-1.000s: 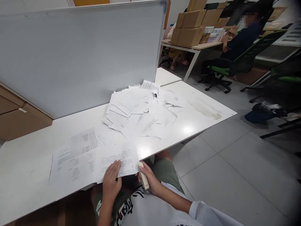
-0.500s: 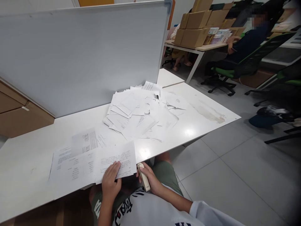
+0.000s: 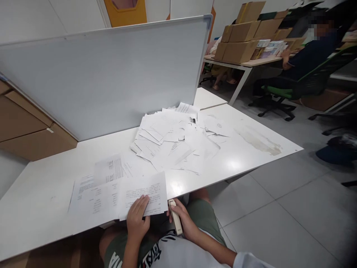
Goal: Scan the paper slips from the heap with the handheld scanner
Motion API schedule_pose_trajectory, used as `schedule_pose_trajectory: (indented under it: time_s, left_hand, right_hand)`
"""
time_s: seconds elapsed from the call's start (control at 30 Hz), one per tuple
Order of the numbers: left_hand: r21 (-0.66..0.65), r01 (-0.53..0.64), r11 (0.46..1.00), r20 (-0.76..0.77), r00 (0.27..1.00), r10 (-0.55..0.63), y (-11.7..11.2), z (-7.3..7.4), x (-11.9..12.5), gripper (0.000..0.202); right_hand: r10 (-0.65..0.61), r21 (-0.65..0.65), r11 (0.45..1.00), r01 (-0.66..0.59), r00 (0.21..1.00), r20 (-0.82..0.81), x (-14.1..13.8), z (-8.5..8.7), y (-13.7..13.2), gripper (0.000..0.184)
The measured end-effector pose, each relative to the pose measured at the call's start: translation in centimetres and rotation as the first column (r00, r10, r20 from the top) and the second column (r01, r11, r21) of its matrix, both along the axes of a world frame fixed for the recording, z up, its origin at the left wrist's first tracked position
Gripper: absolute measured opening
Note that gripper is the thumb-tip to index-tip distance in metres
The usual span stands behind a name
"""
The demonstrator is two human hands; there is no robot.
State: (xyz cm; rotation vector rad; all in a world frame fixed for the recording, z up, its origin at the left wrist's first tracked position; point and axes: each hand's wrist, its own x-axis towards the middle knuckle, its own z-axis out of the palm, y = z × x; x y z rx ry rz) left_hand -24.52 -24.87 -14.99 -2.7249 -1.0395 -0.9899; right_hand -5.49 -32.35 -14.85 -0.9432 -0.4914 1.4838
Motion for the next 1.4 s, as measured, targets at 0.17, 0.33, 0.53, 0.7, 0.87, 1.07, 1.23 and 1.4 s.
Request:
schedule_pose_trajectory:
  time_s: [0.17,0.33,0.53,0.7,0.87,1.07,1.23,1.4]
  left_hand:
    - [0.013,0.002,1.0,0.008,1.0,-0.003,-0.12,0.22,0.04,0.067]
    - [0.019,-0.001,1.0,0.0,1.0,0.002,-0.1,0.12,0.0,0.068]
    - [0.022,-0.017,1.0,-0.003,1.0,0.017,-0.06,0.12,0.04,0.069]
    - [0.024,-0.025,0.999,0.006,1.0,0.025,-0.29,0.15,0.04,0.066]
    - [0.014,-0.028,1.0,0.014,0.999,0.028,-0.39,-0.23,-0.07,0.062]
    - [-0.002,-0.033,0.999,0.005,0.999,0.033,-0.45,-0.49,-0.16,0.06]
    - [0.01,-0.034,0.999,0.017,0.999,0.034,-0.44,-0.5,-0.07,0.061]
    - [0.013,-0.037,0.999,0.014,0.999,0.037,-0.47,-0.64,-0.17,0.059]
  right_hand:
    - [-0.006,-0.005,1.0,0.006,1.0,-0.021,-0.16,-0.33,0.0,0.028]
    - [-0.008,-0.011,1.0,0.007,0.999,-0.033,-0.21,-0.34,0.05,0.028]
    - [-0.002,-0.068,0.998,-0.001,0.999,-0.054,-0.39,0.32,-0.11,0.032]
    - [-0.012,-0.051,0.999,0.009,0.999,-0.049,-0.61,0.15,-0.16,0.03]
    - [-0.009,-0.046,0.999,0.006,0.998,-0.06,-0.62,0.15,-0.25,0.027]
    - [-0.014,-0.052,0.999,0.01,0.997,-0.07,-0.67,0.15,-0.32,0.028]
    - [-0.011,-0.06,0.998,0.006,0.997,-0.071,-0.74,0.22,-0.36,0.03]
    - [-0.026,-0.082,0.996,0.021,0.998,-0.064,-0.8,0.17,-0.33,0.034]
